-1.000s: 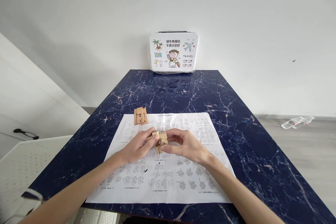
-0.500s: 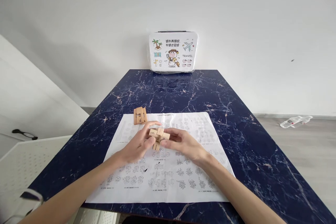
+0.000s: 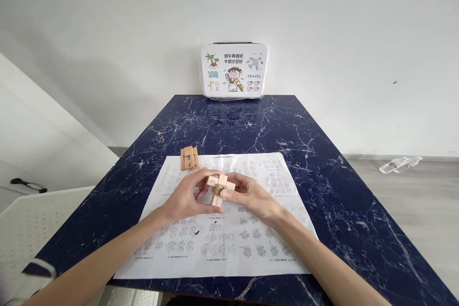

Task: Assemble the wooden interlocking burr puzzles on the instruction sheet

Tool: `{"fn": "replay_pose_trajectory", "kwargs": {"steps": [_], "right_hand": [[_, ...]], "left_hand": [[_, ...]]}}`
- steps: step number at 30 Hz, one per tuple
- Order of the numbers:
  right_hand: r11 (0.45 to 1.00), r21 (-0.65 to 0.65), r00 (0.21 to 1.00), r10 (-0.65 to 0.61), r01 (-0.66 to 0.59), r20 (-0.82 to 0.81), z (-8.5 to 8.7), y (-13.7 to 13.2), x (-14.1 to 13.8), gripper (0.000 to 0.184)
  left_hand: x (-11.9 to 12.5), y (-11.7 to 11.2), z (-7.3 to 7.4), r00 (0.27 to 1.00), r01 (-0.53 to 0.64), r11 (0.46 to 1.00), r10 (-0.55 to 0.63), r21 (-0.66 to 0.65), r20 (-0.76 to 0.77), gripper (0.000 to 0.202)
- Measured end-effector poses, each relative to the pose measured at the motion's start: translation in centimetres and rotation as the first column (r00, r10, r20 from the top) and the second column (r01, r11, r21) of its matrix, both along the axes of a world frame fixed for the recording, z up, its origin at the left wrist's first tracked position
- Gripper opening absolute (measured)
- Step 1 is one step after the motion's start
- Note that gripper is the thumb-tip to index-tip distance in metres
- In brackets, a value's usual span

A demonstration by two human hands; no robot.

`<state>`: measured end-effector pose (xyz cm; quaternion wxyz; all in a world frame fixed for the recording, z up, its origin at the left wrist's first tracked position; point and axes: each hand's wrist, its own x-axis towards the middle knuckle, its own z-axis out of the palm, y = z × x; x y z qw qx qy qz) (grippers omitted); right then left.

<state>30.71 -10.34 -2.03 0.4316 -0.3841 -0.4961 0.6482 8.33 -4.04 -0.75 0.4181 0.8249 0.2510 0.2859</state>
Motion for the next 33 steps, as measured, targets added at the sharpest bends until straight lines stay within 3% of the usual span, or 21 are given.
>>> {"fn": "replay_pose_trajectory", "kwargs": {"steps": [5, 11, 18, 23, 28, 31, 33], "right_hand": [[0.995, 0.089, 0.998, -0.042, 0.046, -0.039, 0.2, -0.2, -0.6, 0.045], [0.953, 0.265, 0.969, -0.19, 0.144, 0.16, 0.3, -0.6, -1.3, 0.035], [0.921, 0.356, 0.889, -0.288, 0.156, 0.356, 0.4, -0.9, -1.5, 0.045], [0.948, 0.298, 0.938, -0.198, 0.11, 0.284, 0.9, -0.7, -1.4, 0.05], [0.969, 0.202, 0.963, -0.185, 0.145, 0.196, 0.7, -0.4, -1.3, 0.054], [0.976, 0.084, 0.976, -0.207, 0.202, 0.064, 0.6, -0.2, -1.2, 0.056], [0.96, 0.003, 0.96, -0.279, 0.279, -0.023, 0.5, 0.1, -1.1, 0.055]], "left_hand": [[0.0, 0.1, 0.1, 0.997, -0.068, 0.996, 0.07, -0.05, 0.036, 0.069], [0.0, -0.2, 0.6, 0.991, -0.116, 0.979, 0.125, -0.167, 0.042, 0.066], [0.0, 0.0, 0.0, 0.992, -0.101, 0.992, 0.106, -0.071, 0.073, 0.071], [-0.1, 0.1, -0.2, 0.993, -0.095, 0.994, 0.098, -0.051, 0.061, 0.073], [-0.1, 0.2, -0.2, 0.994, -0.111, 0.991, 0.113, -0.07, 0.013, 0.081], [-0.4, 0.6, -0.2, 0.989, -0.15, 0.988, 0.15, 0.027, 0.017, 0.101], [-0.7, 1.1, -0.2, 0.98, -0.198, 0.97, 0.194, 0.144, 0.04, 0.102]]}}
